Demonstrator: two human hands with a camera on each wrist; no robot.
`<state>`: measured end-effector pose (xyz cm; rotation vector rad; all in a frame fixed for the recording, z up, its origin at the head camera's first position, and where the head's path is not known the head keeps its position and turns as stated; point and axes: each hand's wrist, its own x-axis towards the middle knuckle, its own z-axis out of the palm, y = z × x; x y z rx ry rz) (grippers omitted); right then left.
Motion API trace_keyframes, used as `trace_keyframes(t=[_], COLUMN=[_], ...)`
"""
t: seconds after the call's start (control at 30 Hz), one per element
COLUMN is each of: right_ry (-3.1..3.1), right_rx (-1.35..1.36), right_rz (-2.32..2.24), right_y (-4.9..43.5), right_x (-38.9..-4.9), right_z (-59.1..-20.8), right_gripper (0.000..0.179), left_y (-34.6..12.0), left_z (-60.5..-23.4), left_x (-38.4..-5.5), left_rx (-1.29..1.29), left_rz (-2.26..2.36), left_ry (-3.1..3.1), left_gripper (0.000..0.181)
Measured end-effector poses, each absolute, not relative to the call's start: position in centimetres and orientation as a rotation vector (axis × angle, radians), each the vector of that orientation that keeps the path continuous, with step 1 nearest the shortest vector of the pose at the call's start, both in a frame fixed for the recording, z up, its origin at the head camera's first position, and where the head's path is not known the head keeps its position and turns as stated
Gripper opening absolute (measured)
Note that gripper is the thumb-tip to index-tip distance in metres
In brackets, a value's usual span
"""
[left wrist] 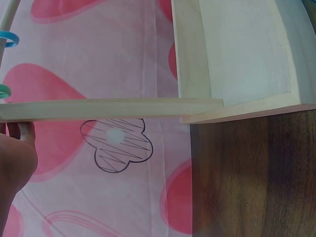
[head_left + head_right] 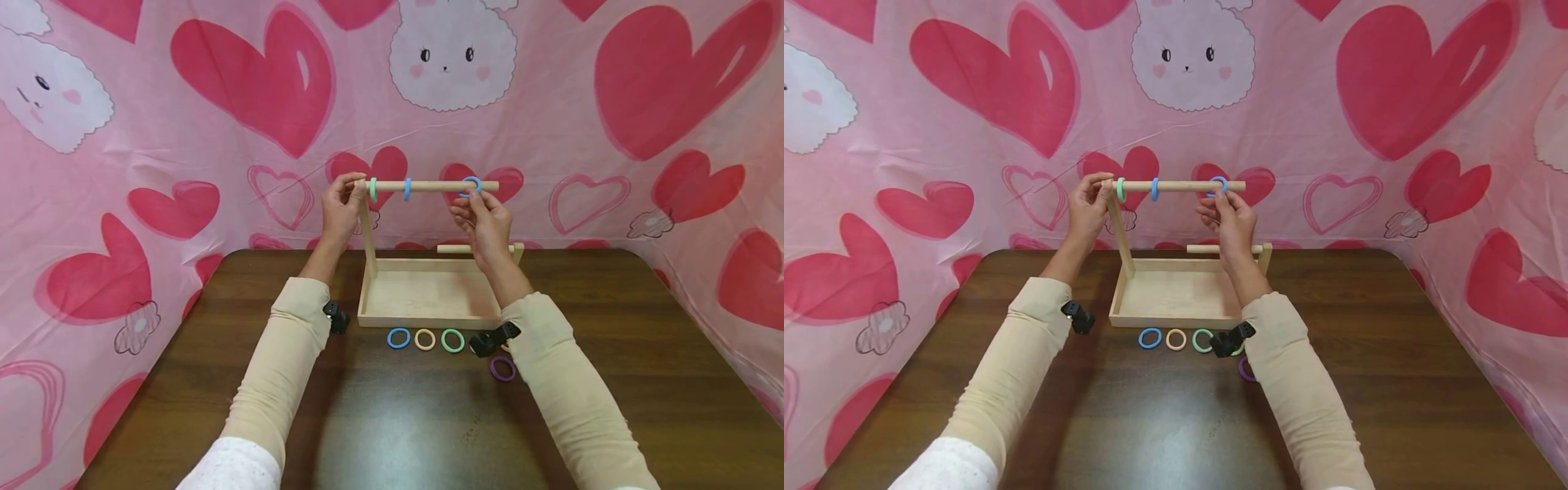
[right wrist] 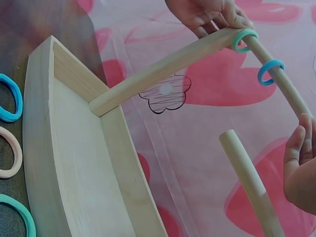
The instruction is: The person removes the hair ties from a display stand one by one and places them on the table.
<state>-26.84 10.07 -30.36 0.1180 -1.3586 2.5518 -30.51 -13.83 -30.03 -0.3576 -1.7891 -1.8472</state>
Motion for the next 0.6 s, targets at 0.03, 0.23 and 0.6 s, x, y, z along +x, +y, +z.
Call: trace_keyframes(t=[0.03, 0.23, 0.6], right_ry=[-1.355, -1.335, -1.317], right_rx=[0.118, 0.133, 0.109], right_rz=[2.553, 2.555, 2.545], right_y=[10.12, 10.43, 11.05], right_x=[-26.84, -26.82, -26.85], right_z=[-30.36, -30.43, -30.49], right_gripper=[0.017, 0.017, 0.017], left_y=[-13.84, -13.85, -13.77], left_z=[-30.03, -30.03, -30.1], left_x=[-30.5, -30.45, -30.56], left_rx=[-0.36, -0.367, -0.377], left_rz=[-1.847, -1.849, -1.839], left_ry=[-1.788, -1.785, -1.781], left_gripper=[0.023, 0.022, 0.023])
